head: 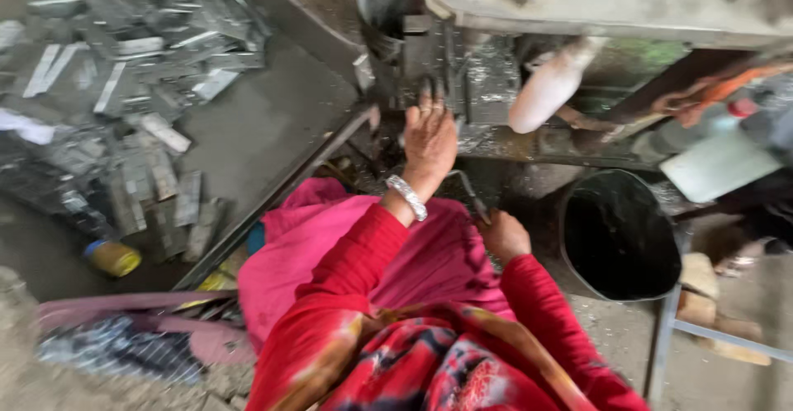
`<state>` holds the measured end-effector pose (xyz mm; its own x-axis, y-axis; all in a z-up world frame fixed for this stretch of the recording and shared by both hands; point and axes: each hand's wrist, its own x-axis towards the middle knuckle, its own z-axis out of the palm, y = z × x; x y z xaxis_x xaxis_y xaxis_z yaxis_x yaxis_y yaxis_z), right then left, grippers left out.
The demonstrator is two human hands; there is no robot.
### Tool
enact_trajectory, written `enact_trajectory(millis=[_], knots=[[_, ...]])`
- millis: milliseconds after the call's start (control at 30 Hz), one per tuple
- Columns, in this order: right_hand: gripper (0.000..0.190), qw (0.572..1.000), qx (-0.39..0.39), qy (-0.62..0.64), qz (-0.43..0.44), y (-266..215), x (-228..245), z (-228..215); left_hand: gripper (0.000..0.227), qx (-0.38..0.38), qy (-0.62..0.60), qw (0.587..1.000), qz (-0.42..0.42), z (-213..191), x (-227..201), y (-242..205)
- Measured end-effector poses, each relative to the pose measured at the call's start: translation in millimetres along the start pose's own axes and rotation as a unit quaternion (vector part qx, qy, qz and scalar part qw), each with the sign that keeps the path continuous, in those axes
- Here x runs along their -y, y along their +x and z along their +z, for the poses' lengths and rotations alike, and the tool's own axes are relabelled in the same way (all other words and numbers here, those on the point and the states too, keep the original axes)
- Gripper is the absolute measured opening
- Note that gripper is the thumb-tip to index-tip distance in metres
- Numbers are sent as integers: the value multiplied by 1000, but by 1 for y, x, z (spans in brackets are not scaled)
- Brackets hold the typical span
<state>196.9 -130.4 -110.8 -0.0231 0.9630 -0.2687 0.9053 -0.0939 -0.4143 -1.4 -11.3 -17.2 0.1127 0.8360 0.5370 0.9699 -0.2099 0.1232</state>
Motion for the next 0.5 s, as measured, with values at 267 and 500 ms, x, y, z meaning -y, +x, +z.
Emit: enact_trajectory(millis=[267,500], knots=[[64,993,-41,-100,-39,15,10,-41,30,41,7,999,-5,5,6,15],[58,1000,-9,12,4,4,16,-12,32,26,1,1000,11,5,17,12]])
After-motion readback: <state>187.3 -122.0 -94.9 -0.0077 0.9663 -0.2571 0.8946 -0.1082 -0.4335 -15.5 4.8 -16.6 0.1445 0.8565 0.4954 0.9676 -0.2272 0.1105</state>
